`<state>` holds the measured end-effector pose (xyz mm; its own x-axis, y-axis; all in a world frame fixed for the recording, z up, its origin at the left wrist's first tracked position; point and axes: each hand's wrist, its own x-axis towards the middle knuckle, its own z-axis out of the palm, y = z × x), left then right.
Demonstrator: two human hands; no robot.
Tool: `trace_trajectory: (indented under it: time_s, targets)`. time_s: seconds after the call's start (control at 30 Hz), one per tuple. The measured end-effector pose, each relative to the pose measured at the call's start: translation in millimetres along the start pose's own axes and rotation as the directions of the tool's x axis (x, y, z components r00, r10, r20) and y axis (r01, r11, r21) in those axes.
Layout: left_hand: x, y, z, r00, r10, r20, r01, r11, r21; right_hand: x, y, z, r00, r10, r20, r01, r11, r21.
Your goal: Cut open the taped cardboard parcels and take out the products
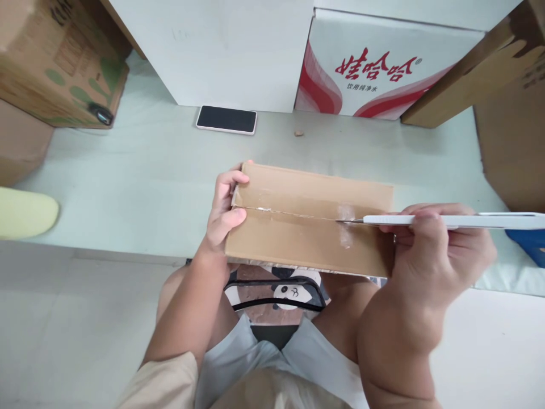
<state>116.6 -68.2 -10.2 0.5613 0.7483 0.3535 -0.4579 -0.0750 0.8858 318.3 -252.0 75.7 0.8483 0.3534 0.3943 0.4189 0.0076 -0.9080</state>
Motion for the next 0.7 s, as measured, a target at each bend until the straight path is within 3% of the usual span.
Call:
trace_trajectory:
  time_s: [0.33,0.43,0.7]
  targets:
    - [1,0,0.1,0.999,-0.026,-0.035,0.027,0.999,0.026,1,3,6,0.99,-0.05,-0.135,0.066,0.992,0.11]
    - [1,0,0.3,0.999,-0.016,-0.035,0.018,0.999,0.039,2,3,8,0.979,-0.067,-0.19,0.081,0.995,0.064]
    - [-2,-4,0.8,0.999,-0.018,-0.04,0.019,0.999,0.027,8,11,13,0.921,-0.242,-0.303,0.281,0.956,0.089]
